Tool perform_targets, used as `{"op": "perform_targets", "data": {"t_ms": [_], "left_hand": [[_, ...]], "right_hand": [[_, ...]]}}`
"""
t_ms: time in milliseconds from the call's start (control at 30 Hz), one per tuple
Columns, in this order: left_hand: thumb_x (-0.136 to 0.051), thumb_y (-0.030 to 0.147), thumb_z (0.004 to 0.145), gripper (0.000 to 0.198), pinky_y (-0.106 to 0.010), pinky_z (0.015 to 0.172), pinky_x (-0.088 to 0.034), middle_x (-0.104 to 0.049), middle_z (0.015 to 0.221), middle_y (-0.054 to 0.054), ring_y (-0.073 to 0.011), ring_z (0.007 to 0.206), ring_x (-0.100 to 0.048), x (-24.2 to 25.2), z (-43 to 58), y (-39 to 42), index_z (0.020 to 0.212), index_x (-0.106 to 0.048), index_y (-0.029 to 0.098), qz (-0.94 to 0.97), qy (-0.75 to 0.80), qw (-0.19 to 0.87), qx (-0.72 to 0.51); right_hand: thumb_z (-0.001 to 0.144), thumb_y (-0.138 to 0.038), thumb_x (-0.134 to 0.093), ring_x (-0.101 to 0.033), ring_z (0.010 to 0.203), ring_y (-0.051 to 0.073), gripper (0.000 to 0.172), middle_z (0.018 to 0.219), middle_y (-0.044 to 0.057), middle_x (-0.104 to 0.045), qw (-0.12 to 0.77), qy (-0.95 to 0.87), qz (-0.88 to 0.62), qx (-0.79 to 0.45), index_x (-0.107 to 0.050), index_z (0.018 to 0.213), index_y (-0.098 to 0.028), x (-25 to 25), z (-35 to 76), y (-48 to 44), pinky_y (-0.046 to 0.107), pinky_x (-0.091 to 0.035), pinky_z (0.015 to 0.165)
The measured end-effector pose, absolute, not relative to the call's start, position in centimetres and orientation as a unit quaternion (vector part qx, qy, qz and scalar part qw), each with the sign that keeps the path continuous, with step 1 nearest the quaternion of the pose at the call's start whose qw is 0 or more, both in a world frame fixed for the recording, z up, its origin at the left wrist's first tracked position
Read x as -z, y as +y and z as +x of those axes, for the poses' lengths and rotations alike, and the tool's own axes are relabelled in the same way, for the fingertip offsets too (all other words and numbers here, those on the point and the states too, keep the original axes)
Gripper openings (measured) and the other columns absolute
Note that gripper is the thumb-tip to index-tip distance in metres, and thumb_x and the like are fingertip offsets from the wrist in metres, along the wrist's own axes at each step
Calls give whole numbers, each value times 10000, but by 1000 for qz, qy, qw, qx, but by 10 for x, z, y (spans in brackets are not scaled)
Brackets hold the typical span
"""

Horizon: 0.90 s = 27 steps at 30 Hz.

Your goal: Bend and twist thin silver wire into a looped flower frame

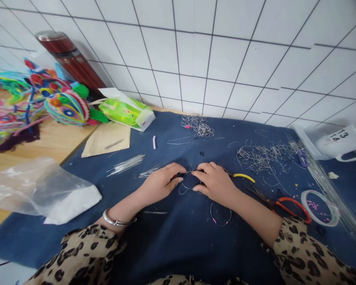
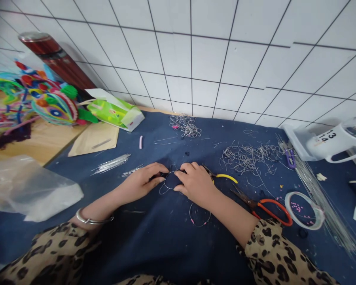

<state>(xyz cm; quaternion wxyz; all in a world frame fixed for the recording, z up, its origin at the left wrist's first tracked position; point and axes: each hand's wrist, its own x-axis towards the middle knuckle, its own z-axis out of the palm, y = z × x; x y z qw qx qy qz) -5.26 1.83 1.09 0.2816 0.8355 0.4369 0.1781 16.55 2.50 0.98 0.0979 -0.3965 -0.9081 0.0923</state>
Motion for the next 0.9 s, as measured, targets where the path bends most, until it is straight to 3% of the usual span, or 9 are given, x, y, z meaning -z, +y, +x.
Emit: {"op": "perform_targets", "data": {"t_ms": [67, 200, 300, 900], "left_hand": [[-426, 113, 820, 320, -314, 837, -428, -527, 1047, -55, -162, 931, -520, -11, -55, 21, 1117, -496, 209, 838, 429, 289, -175], [-497, 122, 762, 446, -261, 662, -457, -500, 1015, -49, -108, 689, -519, -13, -57, 24, 1195, -455, 220, 835, 428, 320, -130], [-523, 133, 739, 478, -242, 621, -443, -495, 983, -38, -105, 674, -509, -14, -56, 27, 1202, -454, 229, 838, 426, 318, -123], [-551, 169, 695, 314, -235, 608, -418, -491, 863, -8, -108, 652, -499, -20, -51, 39, 1006, -535, 211, 838, 424, 330, -95]], "right_hand": [[778, -447, -565, -444, 924, 206, 414, 1057, 66, -527, 103, -909, -392, -99, -556, 1124, -220, -9, 167, 26, 365, -387, 793], [774, -458, -565, -445, 922, 201, 412, 1053, 61, -530, 117, -910, -381, -115, -565, 1114, -225, -5, 171, 28, 363, -386, 802], [770, -465, -566, -446, 926, 202, 412, 1061, 60, -531, 127, -910, -374, -122, -572, 1102, -221, -3, 174, 28, 367, -385, 808], [771, -448, -571, -461, 938, 225, 448, 1075, 87, -533, 134, -902, -396, -111, -546, 1123, -171, -6, 173, 24, 390, -392, 821]]}}
